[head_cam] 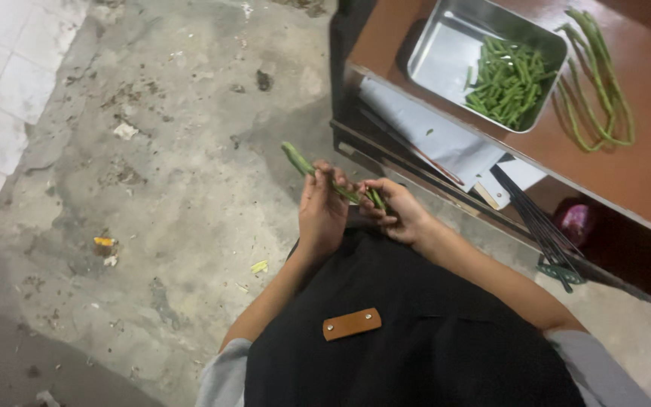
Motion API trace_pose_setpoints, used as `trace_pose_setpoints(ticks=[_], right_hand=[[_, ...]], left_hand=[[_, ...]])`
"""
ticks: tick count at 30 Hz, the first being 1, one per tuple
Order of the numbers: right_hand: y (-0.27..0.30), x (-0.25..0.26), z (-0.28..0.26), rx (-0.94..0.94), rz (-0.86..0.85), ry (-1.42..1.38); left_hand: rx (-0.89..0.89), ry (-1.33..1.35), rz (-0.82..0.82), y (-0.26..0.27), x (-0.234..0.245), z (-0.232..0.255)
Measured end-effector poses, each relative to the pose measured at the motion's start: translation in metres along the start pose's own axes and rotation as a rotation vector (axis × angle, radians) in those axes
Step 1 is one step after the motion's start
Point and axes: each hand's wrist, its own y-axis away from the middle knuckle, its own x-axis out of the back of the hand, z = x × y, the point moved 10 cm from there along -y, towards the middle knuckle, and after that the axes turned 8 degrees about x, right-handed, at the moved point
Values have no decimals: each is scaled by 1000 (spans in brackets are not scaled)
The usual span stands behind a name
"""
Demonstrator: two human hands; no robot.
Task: The person breaks long beans into smaller pieces by hand and places them into a metal tray.
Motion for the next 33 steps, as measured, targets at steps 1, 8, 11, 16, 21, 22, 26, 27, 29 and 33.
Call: trace_pose_setpoints(ticks=[1,8,11,16,21,22,26,27,29,33], right_hand=[[2,1,-7,5,10,-6],[23,30,-86,185,179,52],[29,39,-140,307,127,-24],[54,96,-249,624,319,-6],[74,128,-306,665,368,20],[76,129,-311,645,338,62],[88,132,-321,619,292,213],[91,132,-321,611,293,215],[96,131,-324,581,300,256],[104,133,-329,567,294,277]], left_hand=[[-11,-31,-12,-5,-2,0],[-64,-250,3,-45,-22,-24],[-68,-352,46,-62,-36,-39],[-71,-438,78,-90,-53,-71],[-75,-469,119,-113,-60,-99],[-73,-479,129,-118,-62,-106],[-55,-492,148,-129,-69,-126],[-56,-489,156,-132,-72,-129],[-74,-530,175,-136,-78,-133],[-90,-596,155,-142,-91,-144]])
